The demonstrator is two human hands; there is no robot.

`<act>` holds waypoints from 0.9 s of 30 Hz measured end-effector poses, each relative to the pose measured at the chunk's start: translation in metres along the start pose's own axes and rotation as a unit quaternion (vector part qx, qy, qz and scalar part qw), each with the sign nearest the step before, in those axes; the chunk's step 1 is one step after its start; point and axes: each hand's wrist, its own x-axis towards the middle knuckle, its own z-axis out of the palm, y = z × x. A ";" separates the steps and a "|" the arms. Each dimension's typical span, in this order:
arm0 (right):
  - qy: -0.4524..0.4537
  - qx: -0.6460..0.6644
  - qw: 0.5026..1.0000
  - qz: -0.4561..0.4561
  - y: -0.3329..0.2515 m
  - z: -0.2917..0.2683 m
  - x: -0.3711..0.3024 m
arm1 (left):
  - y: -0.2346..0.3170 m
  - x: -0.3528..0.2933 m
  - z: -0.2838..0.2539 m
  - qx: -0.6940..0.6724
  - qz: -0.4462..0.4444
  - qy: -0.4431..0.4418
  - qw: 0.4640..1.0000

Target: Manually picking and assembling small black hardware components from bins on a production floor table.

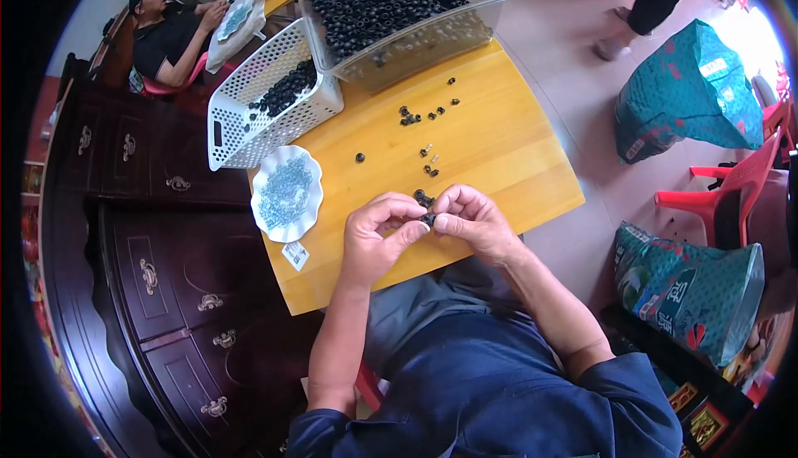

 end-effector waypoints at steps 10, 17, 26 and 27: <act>0.032 0.013 0.999 -0.019 0.004 0.000 0.001 | 0.012 0.002 0.009 0.289 0.182 0.045 0.939; 0.038 0.032 0.999 -0.018 0.008 -0.003 0.002 | 0.004 0.001 0.012 0.275 0.193 0.056 0.940; 0.022 0.096 0.995 -0.006 0.012 -0.004 0.001 | -0.002 -0.002 0.019 0.210 0.178 0.084 0.958; 0.020 0.113 0.993 -0.002 0.013 -0.004 0.001 | -0.004 -0.002 0.020 0.201 0.178 0.091 0.959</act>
